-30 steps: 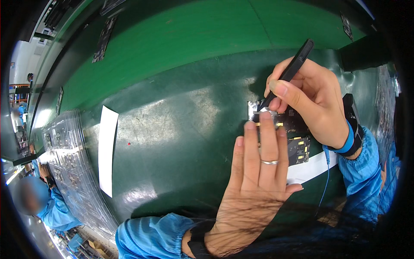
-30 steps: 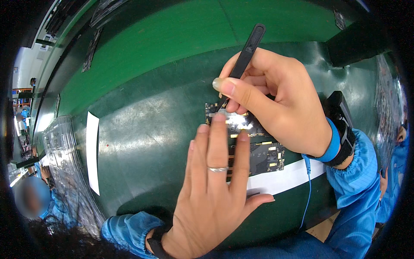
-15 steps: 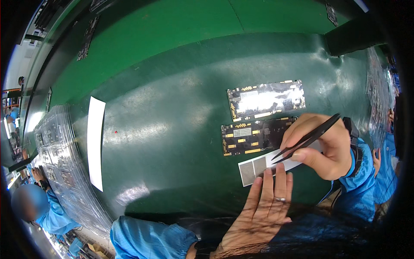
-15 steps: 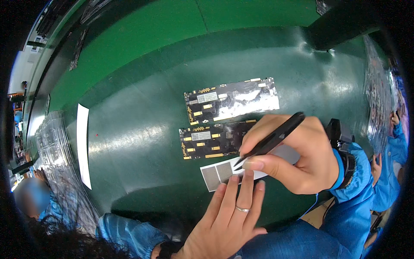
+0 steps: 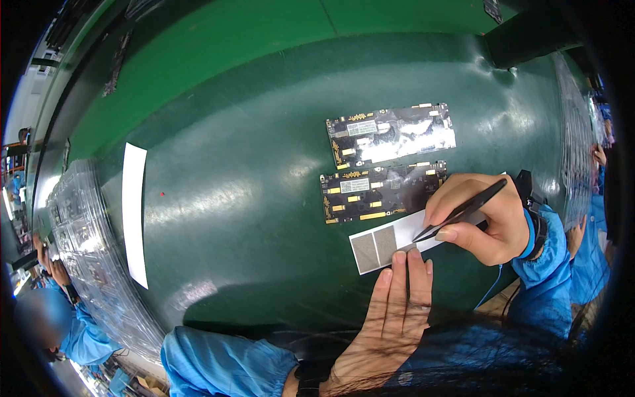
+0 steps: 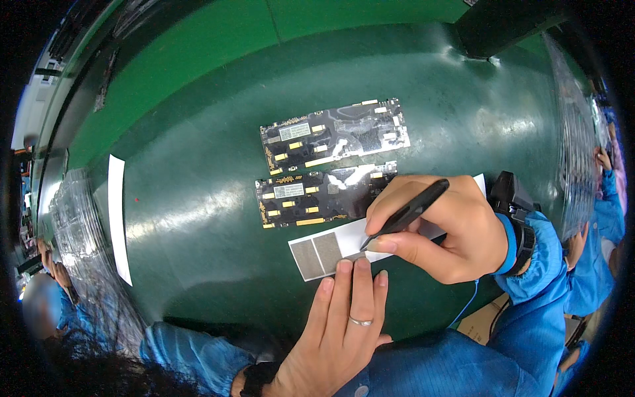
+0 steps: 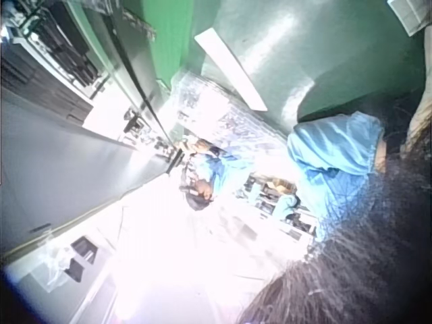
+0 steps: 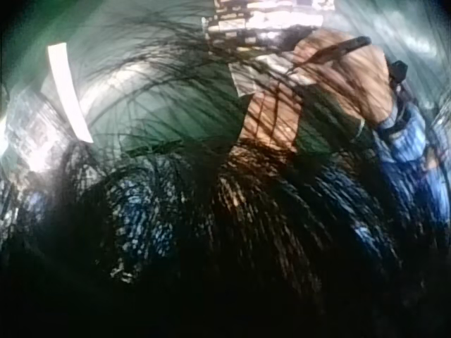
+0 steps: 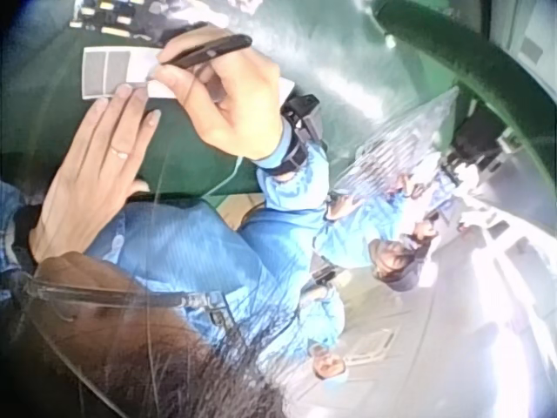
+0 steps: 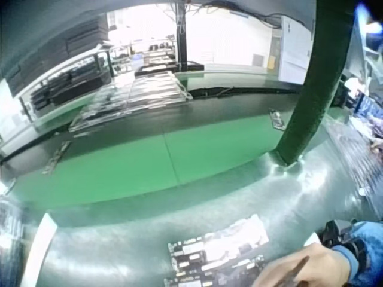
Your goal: The person assembles printed circuit boards by applying labels and small electronic parts from a component tray onto the boards using tweezers.
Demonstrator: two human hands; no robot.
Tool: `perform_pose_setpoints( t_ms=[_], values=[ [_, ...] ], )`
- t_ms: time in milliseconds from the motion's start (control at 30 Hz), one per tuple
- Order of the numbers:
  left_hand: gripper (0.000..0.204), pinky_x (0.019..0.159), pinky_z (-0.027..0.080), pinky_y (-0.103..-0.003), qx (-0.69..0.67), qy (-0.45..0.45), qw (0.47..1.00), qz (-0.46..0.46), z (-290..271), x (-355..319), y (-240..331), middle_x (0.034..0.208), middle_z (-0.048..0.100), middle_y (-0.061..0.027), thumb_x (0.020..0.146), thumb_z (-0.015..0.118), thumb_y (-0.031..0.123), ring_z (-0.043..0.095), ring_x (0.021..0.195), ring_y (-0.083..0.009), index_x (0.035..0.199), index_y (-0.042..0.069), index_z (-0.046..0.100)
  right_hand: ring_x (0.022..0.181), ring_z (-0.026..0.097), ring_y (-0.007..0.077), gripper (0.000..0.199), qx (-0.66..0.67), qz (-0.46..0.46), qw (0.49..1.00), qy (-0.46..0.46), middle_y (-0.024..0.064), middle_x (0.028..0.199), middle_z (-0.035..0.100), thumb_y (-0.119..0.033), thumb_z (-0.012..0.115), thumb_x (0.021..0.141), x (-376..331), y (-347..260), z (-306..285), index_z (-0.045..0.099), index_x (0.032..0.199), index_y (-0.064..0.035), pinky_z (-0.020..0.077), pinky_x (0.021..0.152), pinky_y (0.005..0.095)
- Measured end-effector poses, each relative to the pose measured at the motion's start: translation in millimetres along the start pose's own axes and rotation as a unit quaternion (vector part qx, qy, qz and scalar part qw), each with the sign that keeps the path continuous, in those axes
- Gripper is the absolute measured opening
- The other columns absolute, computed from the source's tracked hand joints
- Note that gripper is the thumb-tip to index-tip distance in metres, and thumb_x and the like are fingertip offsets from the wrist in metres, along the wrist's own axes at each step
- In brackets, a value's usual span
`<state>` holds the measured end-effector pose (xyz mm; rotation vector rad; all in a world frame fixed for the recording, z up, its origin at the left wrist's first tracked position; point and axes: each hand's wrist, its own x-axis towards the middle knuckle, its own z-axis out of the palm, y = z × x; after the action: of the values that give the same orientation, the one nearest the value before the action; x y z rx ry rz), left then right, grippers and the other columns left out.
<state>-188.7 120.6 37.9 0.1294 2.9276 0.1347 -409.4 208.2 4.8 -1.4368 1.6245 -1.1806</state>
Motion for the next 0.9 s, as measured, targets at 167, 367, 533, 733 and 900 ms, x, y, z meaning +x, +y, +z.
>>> perform_pose_setpoints(
  t_ms=[167, 367, 533, 733, 900],
  values=[
    [0.049, 0.119, 0.037, -0.048, 0.015, 0.046, 0.999, -0.015, 8.4, 3.8, 5.4, 0.142, 0.055, -0.0214, 0.103, 0.039, 0.029, 0.052, 0.137, -0.0381, 0.139, 0.001, 0.057, 0.065, 0.068, 0.0192, 0.016, 0.019, 0.001, 1.000, 0.000, 0.0140, 0.097, 0.073, -0.004, 0.073, 0.089, -1.6, 5.5, -2.1, 0.068, 0.102, 0.0033, 0.0507, 0.056, 0.0271],
    [0.050, 0.119, 0.036, -0.049, -0.011, 0.044, 0.999, -0.010, 8.0, 4.4, 3.1, 0.141, 0.055, -0.0231, 0.102, 0.040, 0.029, 0.051, 0.137, -0.0389, 0.138, -0.001, 0.057, 0.062, 0.068, 0.0196, 0.014, 0.017, 0.022, 0.999, -0.021, 0.0137, 0.095, 0.073, -0.003, 0.072, 0.089, 2.0, 2.6, -6.3, 0.068, 0.100, 0.0047, 0.0521, 0.058, 0.0280],
    [0.049, 0.119, 0.037, -0.050, -0.033, 0.046, 0.998, -0.023, 3.9, 1.7, -0.6, 0.140, 0.054, -0.0247, 0.101, 0.043, 0.028, 0.052, 0.136, -0.0392, 0.135, -0.003, 0.058, 0.065, 0.068, 0.0159, 0.009, 0.120, 0.083, 0.989, 0.020, 0.0156, 0.094, 0.073, 0.000, 0.068, 0.091, 5.8, -11.6, -6.2, 0.067, 0.099, 0.0060, 0.0522, 0.058, 0.0251],
    [0.047, 0.116, 0.038, -0.051, -0.024, 0.083, 0.996, -0.006, -3.3, 9.9, -9.3, 0.139, 0.054, -0.0205, 0.099, 0.046, 0.029, 0.054, 0.129, -0.0340, 0.129, -0.004, 0.061, 0.077, 0.066, 0.0104, 0.018, 0.132, 0.179, 0.965, 0.137, 0.0089, 0.092, 0.069, -0.013, 0.063, 0.100, 50.6, -20.1, -13.3, 0.064, 0.106, 0.0041, 0.0534, 0.068, 0.0235],
    [0.085, 0.116, 0.036, -0.050, -0.117, 0.072, 0.989, -0.051, -16.4, 31.0, -45.6, 0.147, 0.046, -0.0253, 0.082, 0.067, 0.060, 0.047, 0.137, -0.0405, 0.140, 0.000, 0.054, 0.079, 0.065, 0.0088, 0.017, 0.178, 0.131, 0.971, 0.089, 0.0055, 0.090, 0.067, -0.013, 0.063, 0.101, 94.1, 2.7, -3.1, 0.065, 0.107, 0.0029, 0.0524, 0.070, 0.0233]
  ],
)
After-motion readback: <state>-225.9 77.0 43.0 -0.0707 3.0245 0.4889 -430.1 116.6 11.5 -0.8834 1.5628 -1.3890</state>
